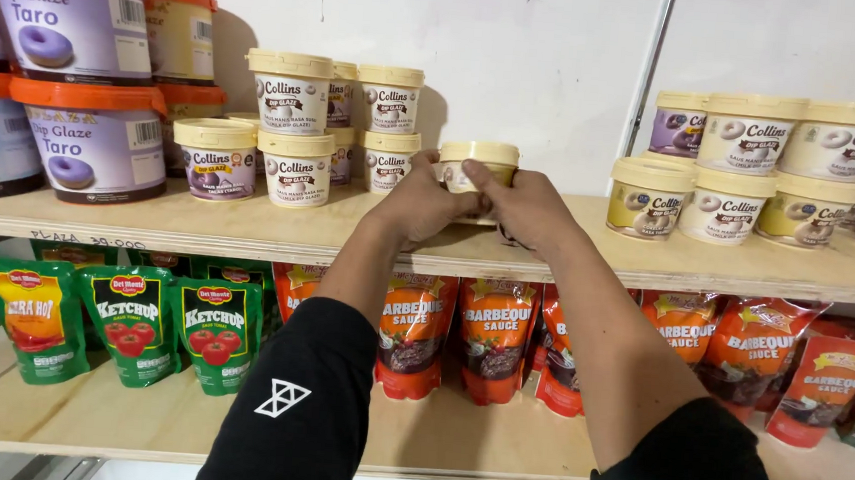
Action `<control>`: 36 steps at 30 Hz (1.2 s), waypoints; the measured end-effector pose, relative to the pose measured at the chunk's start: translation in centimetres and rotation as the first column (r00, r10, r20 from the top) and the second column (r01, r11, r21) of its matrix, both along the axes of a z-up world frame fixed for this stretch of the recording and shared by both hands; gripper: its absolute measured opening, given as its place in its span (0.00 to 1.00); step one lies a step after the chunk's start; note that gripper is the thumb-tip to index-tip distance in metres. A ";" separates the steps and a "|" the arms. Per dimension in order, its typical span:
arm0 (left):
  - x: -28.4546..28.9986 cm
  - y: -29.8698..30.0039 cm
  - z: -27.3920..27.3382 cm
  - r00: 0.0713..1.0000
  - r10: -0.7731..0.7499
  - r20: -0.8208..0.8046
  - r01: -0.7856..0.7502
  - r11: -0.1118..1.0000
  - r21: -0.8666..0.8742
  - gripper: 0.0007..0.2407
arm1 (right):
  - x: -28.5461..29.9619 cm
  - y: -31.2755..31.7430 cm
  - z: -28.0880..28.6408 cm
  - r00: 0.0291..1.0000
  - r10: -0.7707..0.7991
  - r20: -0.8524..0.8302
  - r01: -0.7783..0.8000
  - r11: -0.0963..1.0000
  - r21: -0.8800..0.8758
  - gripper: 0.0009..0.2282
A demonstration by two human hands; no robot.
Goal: The recorder wipes containers with a cloth and organizes them on a grocery store shelf.
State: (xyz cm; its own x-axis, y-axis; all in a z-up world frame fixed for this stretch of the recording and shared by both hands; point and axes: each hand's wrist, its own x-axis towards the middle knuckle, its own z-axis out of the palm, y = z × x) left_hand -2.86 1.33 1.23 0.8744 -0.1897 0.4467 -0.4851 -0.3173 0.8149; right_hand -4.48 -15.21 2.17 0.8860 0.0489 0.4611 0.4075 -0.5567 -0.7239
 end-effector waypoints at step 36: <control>-3.9 -0.5 1.0 0.957 0.092 0.276 -0.086 0.996 -0.031 0.38 | -0.6 0.0 -1.2 0.469 0.051 0.882 -0.041 0.999 -0.036 0.29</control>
